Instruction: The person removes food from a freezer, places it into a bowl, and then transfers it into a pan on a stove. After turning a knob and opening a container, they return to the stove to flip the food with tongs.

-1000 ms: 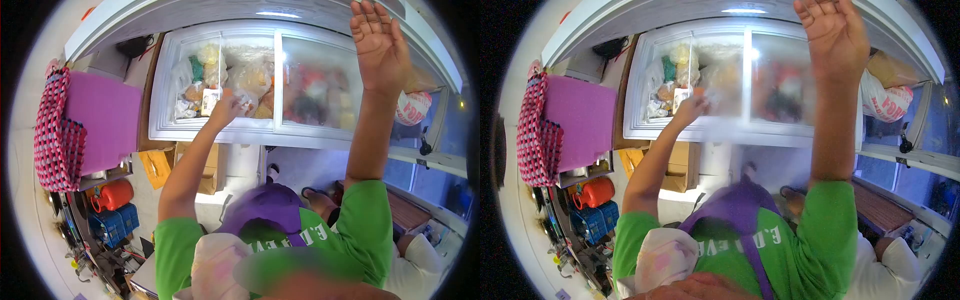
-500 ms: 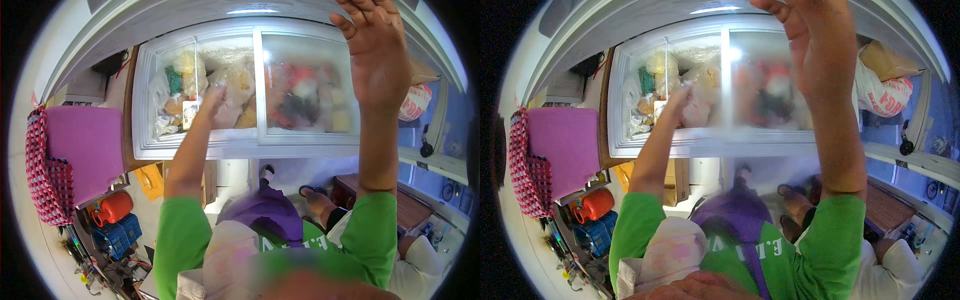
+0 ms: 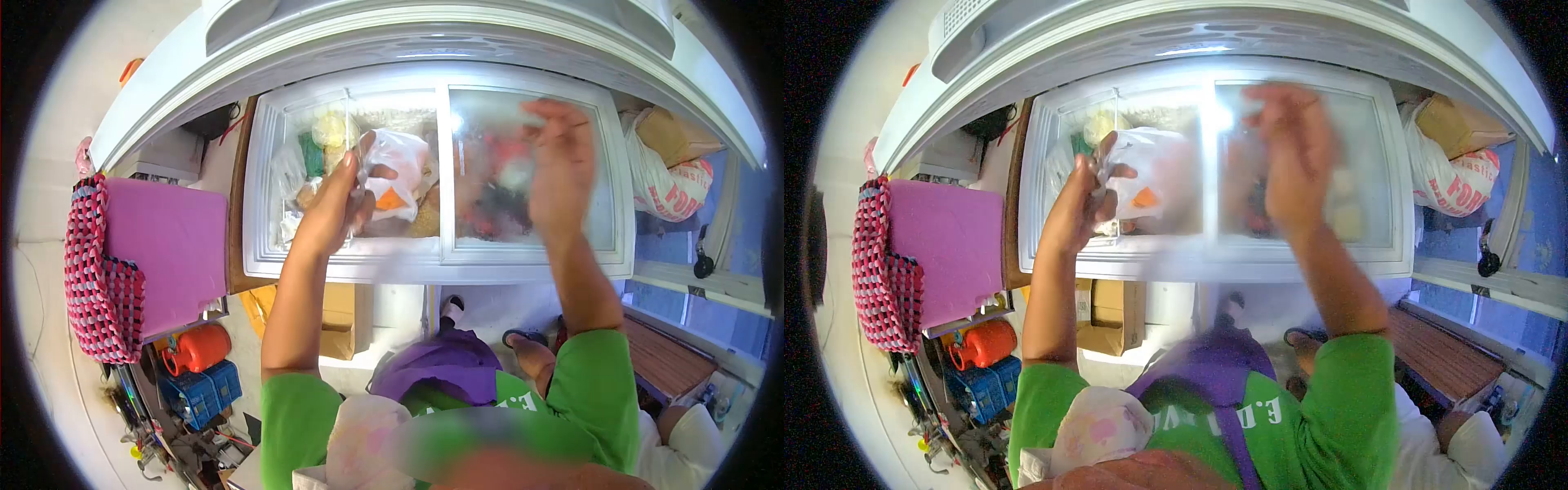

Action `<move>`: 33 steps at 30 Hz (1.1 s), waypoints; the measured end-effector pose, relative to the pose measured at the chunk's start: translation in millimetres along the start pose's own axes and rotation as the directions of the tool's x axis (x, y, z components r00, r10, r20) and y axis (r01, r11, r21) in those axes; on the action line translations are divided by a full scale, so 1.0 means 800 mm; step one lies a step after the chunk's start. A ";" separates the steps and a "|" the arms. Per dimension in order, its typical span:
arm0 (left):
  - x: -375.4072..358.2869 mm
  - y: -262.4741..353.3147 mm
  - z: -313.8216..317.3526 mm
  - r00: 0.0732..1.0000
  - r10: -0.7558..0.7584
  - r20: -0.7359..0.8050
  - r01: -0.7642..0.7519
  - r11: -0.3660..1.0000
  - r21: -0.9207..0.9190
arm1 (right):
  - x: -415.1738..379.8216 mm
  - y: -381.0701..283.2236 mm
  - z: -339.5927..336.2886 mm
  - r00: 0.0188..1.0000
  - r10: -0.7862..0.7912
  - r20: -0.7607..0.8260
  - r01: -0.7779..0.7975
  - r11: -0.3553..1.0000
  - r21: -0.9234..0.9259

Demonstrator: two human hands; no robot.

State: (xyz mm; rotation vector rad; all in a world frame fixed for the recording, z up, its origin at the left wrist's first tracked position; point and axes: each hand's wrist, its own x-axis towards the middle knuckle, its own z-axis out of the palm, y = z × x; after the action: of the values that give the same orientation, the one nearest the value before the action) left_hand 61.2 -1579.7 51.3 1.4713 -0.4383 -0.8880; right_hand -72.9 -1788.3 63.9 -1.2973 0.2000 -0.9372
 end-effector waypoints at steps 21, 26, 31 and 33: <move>-0.119 0.082 0.015 0.935 0.243 0.259 -0.200 0.963 -0.181 | -0.216 0.195 0.070 0.552 0.599 0.580 -0.828 0.476 0.297; -0.134 0.075 0.028 0.940 0.089 0.329 -0.046 0.990 -0.135 | -0.196 0.208 0.068 0.524 0.599 0.606 -0.795 0.599 0.096; -0.144 0.080 0.018 0.956 0.096 0.277 -0.056 0.987 -0.147 | -0.180 0.215 0.057 0.513 0.608 0.606 -0.710 0.697 -0.097; -0.152 0.082 0.015 0.956 0.096 0.278 -0.045 0.982 -0.184 | -0.171 0.220 0.059 0.515 0.613 0.599 -0.670 0.724 -0.164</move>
State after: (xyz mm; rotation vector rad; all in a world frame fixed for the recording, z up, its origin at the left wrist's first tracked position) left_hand -7.8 -1506.7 146.6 1.1623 -0.6070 -1.0599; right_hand -46.6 -1664.9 -125.5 -1.2347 0.1028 0.1629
